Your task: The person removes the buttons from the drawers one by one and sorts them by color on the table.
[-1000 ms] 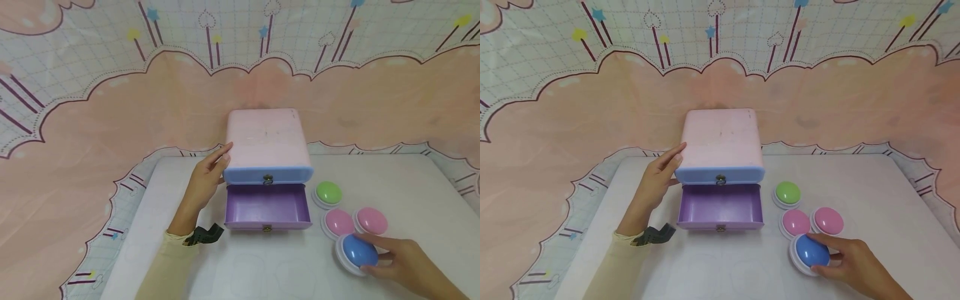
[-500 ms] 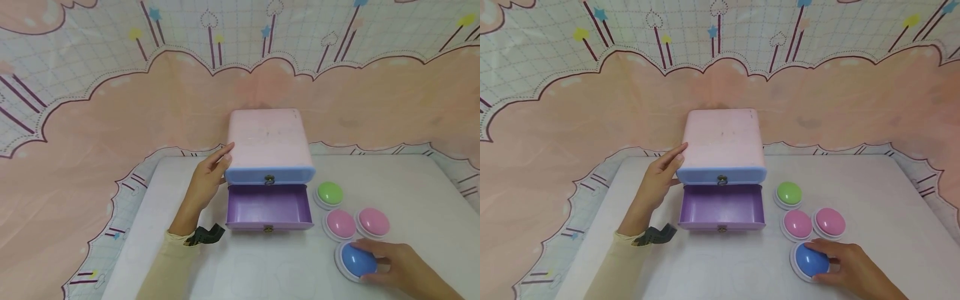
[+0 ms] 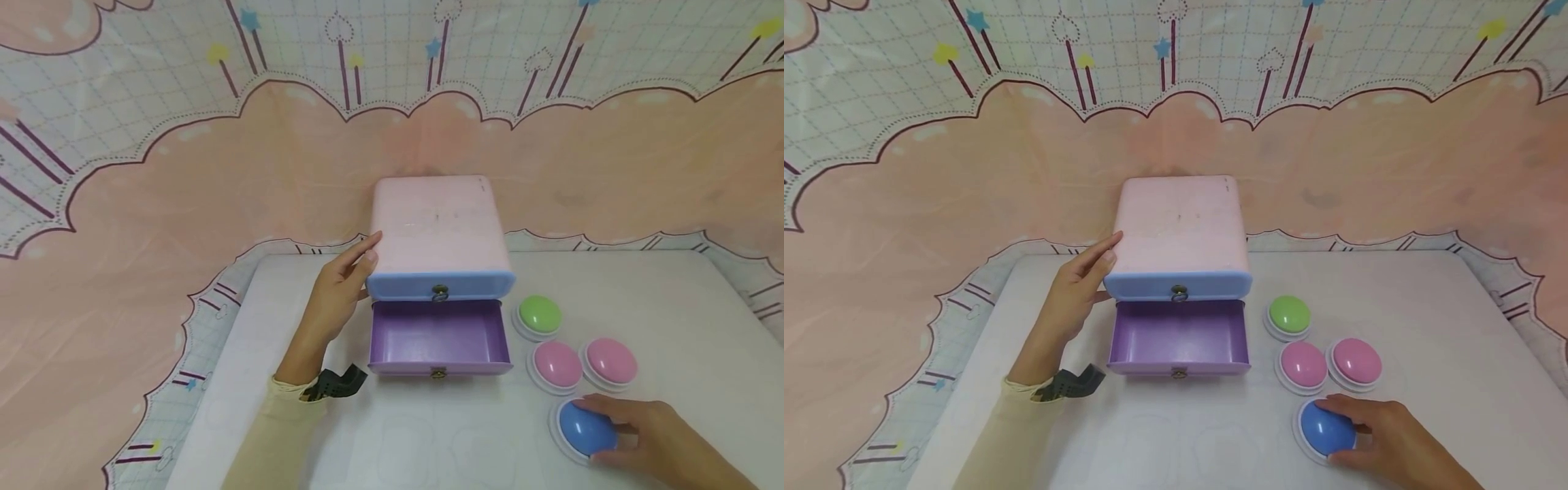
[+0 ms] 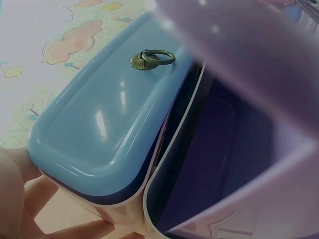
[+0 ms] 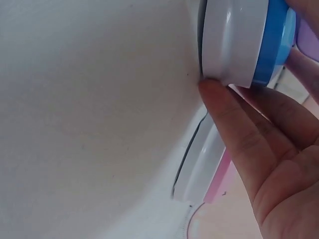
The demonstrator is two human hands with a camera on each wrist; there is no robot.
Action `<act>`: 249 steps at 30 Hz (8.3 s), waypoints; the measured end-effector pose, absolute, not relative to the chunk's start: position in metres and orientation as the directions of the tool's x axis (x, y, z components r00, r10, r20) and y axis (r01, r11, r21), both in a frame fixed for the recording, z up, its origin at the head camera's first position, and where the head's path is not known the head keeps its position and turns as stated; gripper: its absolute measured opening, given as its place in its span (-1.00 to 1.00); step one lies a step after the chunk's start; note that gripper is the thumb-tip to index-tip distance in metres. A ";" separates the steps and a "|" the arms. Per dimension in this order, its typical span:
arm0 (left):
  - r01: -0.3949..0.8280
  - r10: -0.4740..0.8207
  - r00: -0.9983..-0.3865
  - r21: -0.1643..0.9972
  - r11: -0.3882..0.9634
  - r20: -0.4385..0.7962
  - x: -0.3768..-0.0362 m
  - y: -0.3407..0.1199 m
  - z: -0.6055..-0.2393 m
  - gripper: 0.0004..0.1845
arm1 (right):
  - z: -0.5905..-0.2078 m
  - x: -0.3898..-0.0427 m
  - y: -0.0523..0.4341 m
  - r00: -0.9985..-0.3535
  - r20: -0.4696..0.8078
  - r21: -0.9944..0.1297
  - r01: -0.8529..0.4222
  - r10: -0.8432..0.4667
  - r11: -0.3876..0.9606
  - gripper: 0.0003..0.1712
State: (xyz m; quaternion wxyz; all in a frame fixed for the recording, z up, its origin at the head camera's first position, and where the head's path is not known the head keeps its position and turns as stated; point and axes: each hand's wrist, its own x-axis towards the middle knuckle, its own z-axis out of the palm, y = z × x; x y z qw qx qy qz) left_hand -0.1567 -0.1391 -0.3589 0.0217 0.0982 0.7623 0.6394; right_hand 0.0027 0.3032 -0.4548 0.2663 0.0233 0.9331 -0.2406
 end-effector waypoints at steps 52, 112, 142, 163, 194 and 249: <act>0.117 0.180 -0.980 0.980 0.158 0.087 -0.157 -0.140 -0.360 -0.55 | -0.401 -0.023 0.203 -0.915 0.294 -0.537 -0.397 -0.277 0.744 -0.57; 0.098 0.177 -0.982 0.980 0.172 0.067 -0.156 -0.139 -0.357 -0.54 | -0.383 -0.063 0.172 -0.968 0.237 -0.543 -0.202 -0.083 0.815 -0.56; 0.103 0.174 -0.982 0.975 0.196 0.069 -0.157 -0.139 -0.359 -0.54 | -0.434 -0.059 0.105 -0.978 0.053 -0.945 -0.115 -0.202 0.308 -0.60; 0.090 0.173 -0.983 0.977 0.195 0.056 -0.158 -0.137 -0.358 -0.54 | -0.439 -0.076 0.088 -0.996 0.084 -0.939 -0.094 -0.043 0.331 -0.92; 0.100 0.172 -0.983 0.977 0.190 0.068 -0.156 -0.139 -0.358 -0.55 | -0.461 -0.084 0.091 -0.998 -0.042 -0.868 0.012 -0.051 0.496 -0.64; 0.109 0.166 -0.984 0.964 0.242 0.069 -0.157 -0.138 -0.359 -0.54 | -0.458 -0.044 0.094 -0.978 -0.147 -0.862 0.053 -0.149 0.504 -0.79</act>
